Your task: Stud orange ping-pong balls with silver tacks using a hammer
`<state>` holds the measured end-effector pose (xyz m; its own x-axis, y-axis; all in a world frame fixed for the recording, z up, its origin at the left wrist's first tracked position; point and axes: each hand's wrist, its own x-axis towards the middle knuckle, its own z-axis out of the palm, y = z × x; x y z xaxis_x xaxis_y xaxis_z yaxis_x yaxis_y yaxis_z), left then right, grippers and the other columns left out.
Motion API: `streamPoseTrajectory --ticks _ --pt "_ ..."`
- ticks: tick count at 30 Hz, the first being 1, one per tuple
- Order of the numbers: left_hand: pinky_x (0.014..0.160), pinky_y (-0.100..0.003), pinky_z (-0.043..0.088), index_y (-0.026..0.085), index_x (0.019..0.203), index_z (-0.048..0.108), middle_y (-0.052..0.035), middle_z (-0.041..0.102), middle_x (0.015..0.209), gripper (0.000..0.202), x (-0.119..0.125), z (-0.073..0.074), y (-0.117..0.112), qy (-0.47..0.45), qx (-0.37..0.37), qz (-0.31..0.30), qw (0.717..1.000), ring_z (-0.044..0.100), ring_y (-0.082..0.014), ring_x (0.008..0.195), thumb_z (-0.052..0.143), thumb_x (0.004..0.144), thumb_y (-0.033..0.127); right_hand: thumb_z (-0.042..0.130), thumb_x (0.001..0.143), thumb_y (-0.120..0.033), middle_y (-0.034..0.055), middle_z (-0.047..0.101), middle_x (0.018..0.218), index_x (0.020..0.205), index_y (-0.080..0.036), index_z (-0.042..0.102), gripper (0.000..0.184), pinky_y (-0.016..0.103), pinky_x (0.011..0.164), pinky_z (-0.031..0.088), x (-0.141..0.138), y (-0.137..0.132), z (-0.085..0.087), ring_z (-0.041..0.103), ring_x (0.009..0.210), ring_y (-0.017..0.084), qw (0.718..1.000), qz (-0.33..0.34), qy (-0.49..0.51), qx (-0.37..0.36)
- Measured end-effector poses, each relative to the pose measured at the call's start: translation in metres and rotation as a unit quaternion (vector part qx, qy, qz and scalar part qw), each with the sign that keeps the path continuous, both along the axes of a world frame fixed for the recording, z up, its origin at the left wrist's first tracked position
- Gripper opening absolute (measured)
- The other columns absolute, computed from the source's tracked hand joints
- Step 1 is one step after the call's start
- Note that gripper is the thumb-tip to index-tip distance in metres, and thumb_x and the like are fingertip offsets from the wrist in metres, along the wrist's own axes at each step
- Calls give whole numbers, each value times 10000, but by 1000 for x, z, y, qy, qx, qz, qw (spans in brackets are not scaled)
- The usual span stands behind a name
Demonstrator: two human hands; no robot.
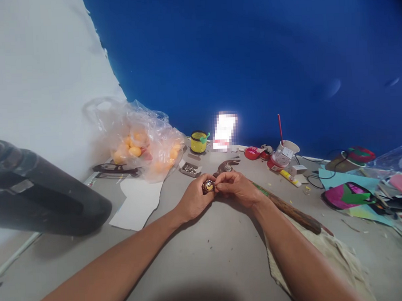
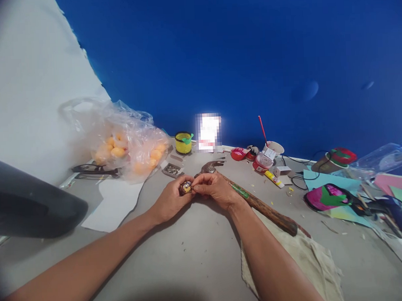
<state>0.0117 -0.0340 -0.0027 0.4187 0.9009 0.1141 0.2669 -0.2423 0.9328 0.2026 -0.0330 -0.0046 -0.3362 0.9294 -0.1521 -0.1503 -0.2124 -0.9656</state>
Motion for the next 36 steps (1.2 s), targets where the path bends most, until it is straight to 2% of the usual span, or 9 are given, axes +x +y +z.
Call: streamPoseTrajectory --ticks 8,17,29,36 --pt "735 -283 447 197 930 619 0 658 866 137 0 0 -1 14 24 1 1000 565 -170 778 642 814 267 954 615 -406 28 713 691 757 -184 787 312 254 536 284 -1 1 1 485 561 89 1000 -4 -21 -11" --pt "740 -292 449 197 974 617 -17 667 903 173 -1 -2 -1 20 15 -14 1000 581 -183 804 629 851 318 972 554 -432 34 707 686 739 -175 786 367 260 562 336 -3 0 0 522 591 105 998 -20 -38 -35" --pt "732 -303 448 208 966 596 -10 650 885 124 0 -3 -1 33 32 -1 999 572 -183 785 586 859 270 952 595 -398 34 707 689 732 -177 778 313 257 544 319 -9 -2 4 508 586 108 999 -28 -39 -4" --pt "750 -313 452 211 936 568 -8 643 890 85 2 -4 -4 33 44 20 998 572 -184 792 556 876 270 950 589 -392 38 725 735 705 -175 763 309 314 692 441 -14 -5 6 596 682 145 998 -48 -39 13"
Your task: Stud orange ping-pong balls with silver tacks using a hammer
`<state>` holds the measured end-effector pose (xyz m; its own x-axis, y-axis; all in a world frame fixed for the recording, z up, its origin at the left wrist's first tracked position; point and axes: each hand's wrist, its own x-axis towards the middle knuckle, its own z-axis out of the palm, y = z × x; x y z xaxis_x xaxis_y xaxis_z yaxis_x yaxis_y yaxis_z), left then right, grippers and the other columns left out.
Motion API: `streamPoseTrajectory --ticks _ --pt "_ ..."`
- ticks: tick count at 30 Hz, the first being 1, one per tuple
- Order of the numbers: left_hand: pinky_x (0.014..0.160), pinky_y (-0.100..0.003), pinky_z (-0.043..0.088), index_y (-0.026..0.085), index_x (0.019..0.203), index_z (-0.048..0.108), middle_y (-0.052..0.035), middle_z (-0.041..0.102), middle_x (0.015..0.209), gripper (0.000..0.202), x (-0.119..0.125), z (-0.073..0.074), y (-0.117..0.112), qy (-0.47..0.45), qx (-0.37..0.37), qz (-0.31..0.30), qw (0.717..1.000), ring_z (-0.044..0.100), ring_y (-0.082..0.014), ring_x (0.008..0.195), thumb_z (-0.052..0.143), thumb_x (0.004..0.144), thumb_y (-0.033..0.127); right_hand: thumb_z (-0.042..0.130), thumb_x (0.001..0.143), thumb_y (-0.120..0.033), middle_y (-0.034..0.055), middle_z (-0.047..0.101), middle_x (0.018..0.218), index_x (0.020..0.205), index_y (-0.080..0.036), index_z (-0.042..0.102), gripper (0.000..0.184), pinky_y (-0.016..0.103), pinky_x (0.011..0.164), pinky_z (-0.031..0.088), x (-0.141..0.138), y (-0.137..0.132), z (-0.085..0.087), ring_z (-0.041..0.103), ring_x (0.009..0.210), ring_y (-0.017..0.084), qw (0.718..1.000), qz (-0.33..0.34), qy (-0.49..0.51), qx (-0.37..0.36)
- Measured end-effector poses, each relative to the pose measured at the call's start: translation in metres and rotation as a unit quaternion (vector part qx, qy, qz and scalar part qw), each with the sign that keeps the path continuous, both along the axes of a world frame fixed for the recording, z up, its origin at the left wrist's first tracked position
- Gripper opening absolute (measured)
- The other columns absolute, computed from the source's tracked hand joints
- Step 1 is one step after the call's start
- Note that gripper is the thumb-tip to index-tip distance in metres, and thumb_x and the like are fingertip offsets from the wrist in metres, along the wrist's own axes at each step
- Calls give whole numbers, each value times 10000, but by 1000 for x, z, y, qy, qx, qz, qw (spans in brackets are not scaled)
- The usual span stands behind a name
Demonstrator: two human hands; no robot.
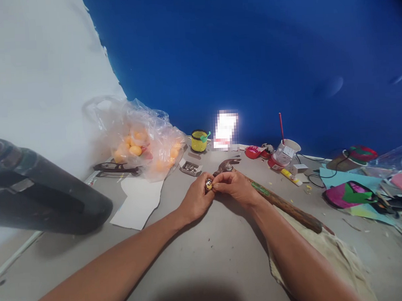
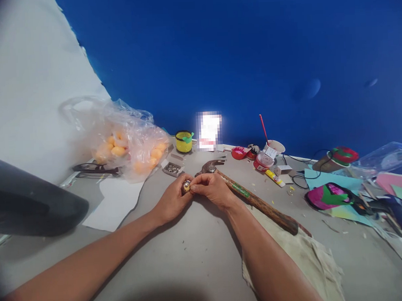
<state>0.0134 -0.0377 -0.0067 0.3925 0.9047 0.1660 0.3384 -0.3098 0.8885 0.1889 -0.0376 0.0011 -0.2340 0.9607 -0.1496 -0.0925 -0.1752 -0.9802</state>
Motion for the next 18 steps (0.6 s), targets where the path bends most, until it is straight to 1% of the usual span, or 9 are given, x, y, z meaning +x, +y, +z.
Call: streamPoseTrajectory --ticks 2,7,12,15,18 --pt "748 -315 446 210 948 567 -8 639 891 89 1 0 -1 4 -2 7 1000 568 -184 796 546 884 268 937 607 -384 41 727 747 712 -174 762 293 325 711 448 -1 -1 0 601 694 152 1000 -4 -11 13" --pt "739 -317 434 212 937 552 0 624 875 69 3 1 -3 16 -11 23 1000 554 -183 795 535 877 242 853 695 -341 44 719 754 729 -180 759 189 318 688 429 -3 -3 0 588 697 160 996 -12 -66 53" --pt "732 -323 430 214 927 544 0 616 869 73 3 0 -2 28 -11 23 999 548 -186 794 517 859 210 762 738 -309 40 717 754 730 -194 739 118 326 683 424 -4 -4 2 582 693 170 991 -7 -110 82" --pt "721 -322 429 218 915 535 5 614 867 88 2 1 -1 26 -9 10 1000 547 -184 785 512 835 187 709 770 -280 21 698 727 722 -209 716 86 321 679 414 -4 -6 8 573 690 169 978 -4 -165 125" --pt "716 -318 423 223 888 516 13 607 859 72 0 2 0 26 -9 -3 1000 540 -180 782 507 828 185 668 801 -269 5 689 744 727 -218 695 94 315 701 405 -3 -7 14 564 706 162 957 -4 -223 184"
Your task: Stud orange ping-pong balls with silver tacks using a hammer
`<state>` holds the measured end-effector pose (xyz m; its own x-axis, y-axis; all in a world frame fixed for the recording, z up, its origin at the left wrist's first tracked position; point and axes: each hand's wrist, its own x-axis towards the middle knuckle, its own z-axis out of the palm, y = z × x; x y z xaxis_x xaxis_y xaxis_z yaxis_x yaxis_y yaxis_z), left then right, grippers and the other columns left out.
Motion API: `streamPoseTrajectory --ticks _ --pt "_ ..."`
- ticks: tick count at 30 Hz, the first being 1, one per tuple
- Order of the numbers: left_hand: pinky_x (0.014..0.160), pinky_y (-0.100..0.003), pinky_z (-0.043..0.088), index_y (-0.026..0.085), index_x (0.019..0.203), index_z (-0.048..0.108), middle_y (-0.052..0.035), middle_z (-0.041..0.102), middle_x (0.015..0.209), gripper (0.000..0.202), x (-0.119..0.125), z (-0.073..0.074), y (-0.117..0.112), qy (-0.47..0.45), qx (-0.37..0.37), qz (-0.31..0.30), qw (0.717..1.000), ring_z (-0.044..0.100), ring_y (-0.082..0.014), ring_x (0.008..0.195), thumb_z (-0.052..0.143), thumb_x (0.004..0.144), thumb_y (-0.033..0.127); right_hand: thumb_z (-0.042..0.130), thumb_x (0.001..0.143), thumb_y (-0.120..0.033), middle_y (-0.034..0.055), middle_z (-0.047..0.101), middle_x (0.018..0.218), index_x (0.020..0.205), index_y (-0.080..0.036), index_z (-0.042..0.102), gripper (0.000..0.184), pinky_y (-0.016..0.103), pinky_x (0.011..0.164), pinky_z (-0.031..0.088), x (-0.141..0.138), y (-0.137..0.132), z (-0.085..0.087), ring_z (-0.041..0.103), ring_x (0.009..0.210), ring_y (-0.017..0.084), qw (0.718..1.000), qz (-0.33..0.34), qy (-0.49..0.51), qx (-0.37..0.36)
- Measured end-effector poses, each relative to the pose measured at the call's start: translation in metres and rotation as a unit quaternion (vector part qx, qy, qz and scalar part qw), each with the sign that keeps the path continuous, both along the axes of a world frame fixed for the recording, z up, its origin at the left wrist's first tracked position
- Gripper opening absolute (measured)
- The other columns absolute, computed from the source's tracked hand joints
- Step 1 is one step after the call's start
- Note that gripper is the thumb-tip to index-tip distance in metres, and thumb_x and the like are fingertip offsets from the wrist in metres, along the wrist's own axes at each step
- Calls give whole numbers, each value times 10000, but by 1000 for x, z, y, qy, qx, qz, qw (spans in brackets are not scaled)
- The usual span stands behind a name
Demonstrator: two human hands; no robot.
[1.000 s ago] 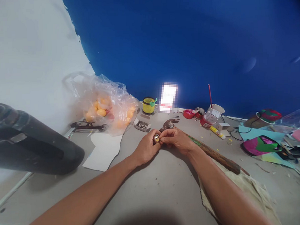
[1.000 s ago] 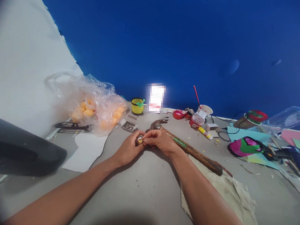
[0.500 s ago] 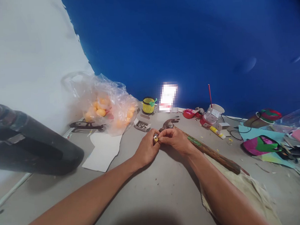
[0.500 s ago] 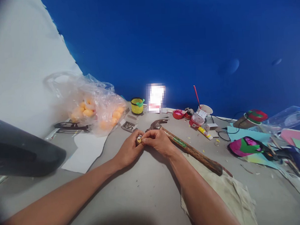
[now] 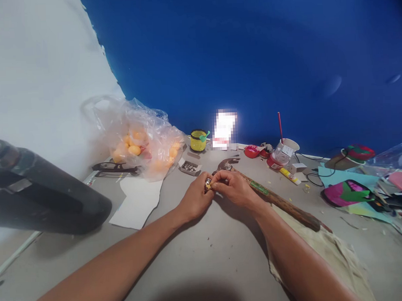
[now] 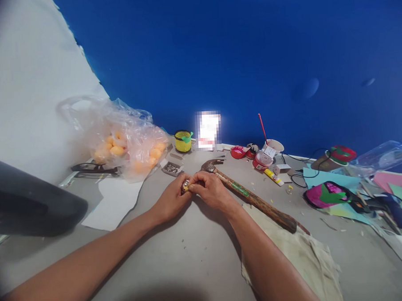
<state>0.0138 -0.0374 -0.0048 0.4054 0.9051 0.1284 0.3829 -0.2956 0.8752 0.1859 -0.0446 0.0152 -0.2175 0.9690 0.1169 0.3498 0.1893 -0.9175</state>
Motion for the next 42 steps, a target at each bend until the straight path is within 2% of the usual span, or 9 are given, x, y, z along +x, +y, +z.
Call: streamPoseTrajectory --ticks 3,15,20,27,32,37,40,42 --pt "721 -319 418 223 882 503 16 601 859 57 0 1 0 -3 -8 -2 1000 537 -181 789 510 831 199 643 819 -275 0 677 764 734 -218 677 108 309 716 401 -1 -1 2 554 718 158 999 4 -18 29" --pt "722 -325 428 219 871 508 10 607 855 57 0 1 0 -7 -19 8 1000 551 -192 799 518 815 223 615 818 -246 3 662 784 721 -220 645 105 314 758 421 -8 -1 -8 557 749 167 999 -19 -10 48" --pt "757 -323 454 205 911 555 -4 638 913 98 -1 3 0 -22 -34 9 999 575 -197 854 551 824 250 654 801 -257 9 673 762 725 -223 680 88 323 717 415 -8 0 -7 561 728 171 999 -16 34 11" --pt "719 -308 433 202 870 539 8 607 881 72 -2 2 2 -20 -30 2 999 555 -185 818 564 815 241 732 712 -288 1 642 708 765 -211 689 103 306 625 392 -11 0 -8 527 658 154 992 -70 81 -63" --pt "712 -308 431 200 882 553 13 598 861 90 -2 2 1 -31 -39 -5 999 555 -185 809 588 815 249 776 717 -347 5 637 699 744 -207 668 179 300 613 403 -13 0 -9 530 656 150 988 -79 109 -70" --pt "783 -329 461 183 945 612 -5 653 905 180 -3 4 3 -66 -72 -14 995 592 -200 852 635 779 249 830 700 -522 -3 612 656 763 -198 663 370 279 526 372 -6 2 -9 477 553 118 977 -77 174 -93" --pt "777 -323 464 177 946 626 -5 655 909 193 -3 5 4 -71 -81 -11 994 593 -198 847 649 784 278 840 696 -509 2 642 699 791 -196 677 365 276 552 402 -3 2 -10 512 589 125 982 -59 162 -82" --pt "769 -317 460 173 958 635 -6 654 921 206 -3 5 3 -68 -78 -11 995 590 -194 847 646 806 312 836 699 -454 -8 637 693 795 -196 683 315 270 568 403 -4 2 -11 520 614 130 989 -61 119 -65"
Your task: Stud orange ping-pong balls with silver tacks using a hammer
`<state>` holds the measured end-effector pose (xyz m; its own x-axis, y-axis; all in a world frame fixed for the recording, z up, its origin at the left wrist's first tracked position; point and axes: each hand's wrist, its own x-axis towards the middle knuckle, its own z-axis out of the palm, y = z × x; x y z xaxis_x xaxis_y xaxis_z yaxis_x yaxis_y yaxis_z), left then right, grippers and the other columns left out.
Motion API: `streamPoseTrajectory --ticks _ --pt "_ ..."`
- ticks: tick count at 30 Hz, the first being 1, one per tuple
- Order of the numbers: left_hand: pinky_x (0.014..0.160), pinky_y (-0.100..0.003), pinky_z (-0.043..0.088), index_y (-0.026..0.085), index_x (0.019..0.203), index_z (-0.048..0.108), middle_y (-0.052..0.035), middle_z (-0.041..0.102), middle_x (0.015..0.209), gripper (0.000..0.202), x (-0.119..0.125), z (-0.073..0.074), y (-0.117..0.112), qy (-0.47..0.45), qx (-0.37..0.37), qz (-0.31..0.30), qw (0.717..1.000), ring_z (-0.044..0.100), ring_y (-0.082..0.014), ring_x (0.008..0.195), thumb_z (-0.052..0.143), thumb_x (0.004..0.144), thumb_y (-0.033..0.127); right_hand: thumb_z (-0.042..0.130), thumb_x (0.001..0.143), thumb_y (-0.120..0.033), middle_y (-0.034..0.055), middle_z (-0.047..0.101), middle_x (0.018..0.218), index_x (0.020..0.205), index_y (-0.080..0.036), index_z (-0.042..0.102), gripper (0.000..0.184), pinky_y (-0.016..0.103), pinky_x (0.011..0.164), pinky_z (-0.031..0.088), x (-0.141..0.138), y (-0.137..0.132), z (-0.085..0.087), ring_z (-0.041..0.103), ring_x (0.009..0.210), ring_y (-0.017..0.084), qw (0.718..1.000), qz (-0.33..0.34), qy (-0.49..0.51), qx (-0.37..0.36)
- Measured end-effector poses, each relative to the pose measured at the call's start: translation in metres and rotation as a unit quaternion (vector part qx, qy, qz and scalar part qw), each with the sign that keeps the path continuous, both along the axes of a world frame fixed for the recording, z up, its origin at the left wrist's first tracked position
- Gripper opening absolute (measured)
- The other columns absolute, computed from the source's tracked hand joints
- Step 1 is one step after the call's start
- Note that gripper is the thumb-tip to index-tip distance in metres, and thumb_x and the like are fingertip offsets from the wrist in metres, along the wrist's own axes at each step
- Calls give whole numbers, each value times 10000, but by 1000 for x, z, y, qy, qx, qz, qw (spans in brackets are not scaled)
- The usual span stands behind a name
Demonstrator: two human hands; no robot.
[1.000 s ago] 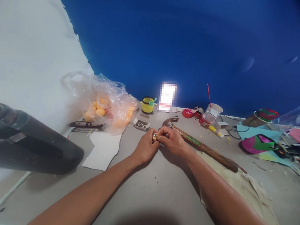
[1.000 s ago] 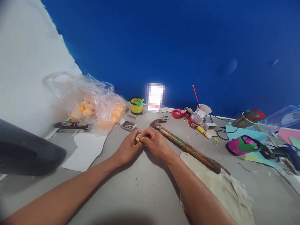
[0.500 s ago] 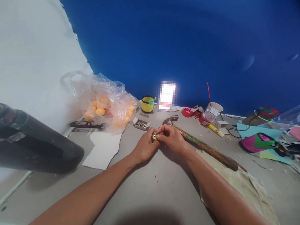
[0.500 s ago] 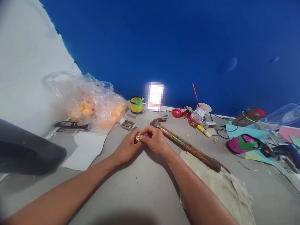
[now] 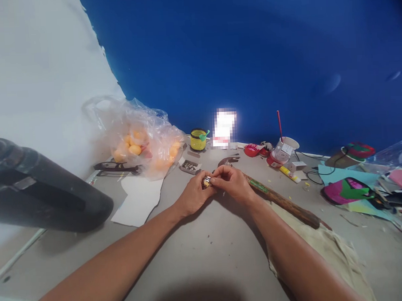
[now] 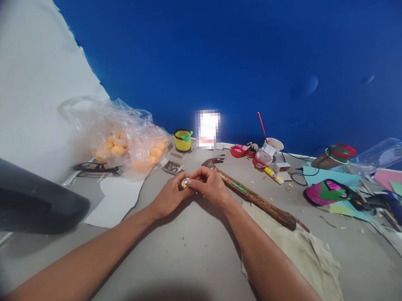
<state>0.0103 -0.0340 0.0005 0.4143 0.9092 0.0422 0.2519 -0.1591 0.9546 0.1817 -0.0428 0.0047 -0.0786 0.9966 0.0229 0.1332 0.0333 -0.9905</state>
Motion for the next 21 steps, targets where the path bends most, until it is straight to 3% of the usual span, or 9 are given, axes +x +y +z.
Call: streamPoseTrajectory --ticks 3,6,8,13,16,21 --pt "761 -313 447 172 967 648 -9 656 926 212 0 1 -1 3 11 -6 1000 581 -194 854 636 816 320 829 696 -397 -22 604 660 763 -194 682 259 263 564 376 -2 -1 0 502 612 125 998 -13 -58 12" --pt "739 -299 438 173 928 647 0 647 875 188 0 4 -2 -22 -2 -13 1000 564 -178 817 665 764 263 817 712 -479 -11 615 665 748 -193 667 325 267 551 366 -1 1 2 498 591 123 1000 -8 -15 -11" --pt "693 -280 432 174 909 631 8 632 840 199 1 5 -3 -70 -50 -30 996 543 -149 749 692 728 231 793 731 -567 -9 604 632 746 -194 650 399 267 527 344 2 2 3 479 552 118 999 -3 28 -31" --pt "503 -239 335 165 903 605 0 583 774 198 2 1 -3 -240 -241 -86 937 462 -92 552 656 808 331 796 725 -649 0 600 599 737 -191 629 487 261 507 303 8 6 -1 452 520 110 996 0 62 -56" --pt "478 -230 331 147 897 620 -42 624 838 203 2 -1 -2 -293 -283 -89 909 473 -87 546 655 827 334 797 737 -652 0 598 591 733 -196 621 489 261 509 304 9 7 -5 453 521 114 995 10 75 -60" --pt "457 -203 293 133 896 651 -52 639 813 168 2 2 -1 -323 -312 -89 889 450 -71 511 682 817 278 788 759 -650 -19 549 556 721 -198 615 485 252 502 307 9 7 -7 436 512 109 995 13 76 -63"
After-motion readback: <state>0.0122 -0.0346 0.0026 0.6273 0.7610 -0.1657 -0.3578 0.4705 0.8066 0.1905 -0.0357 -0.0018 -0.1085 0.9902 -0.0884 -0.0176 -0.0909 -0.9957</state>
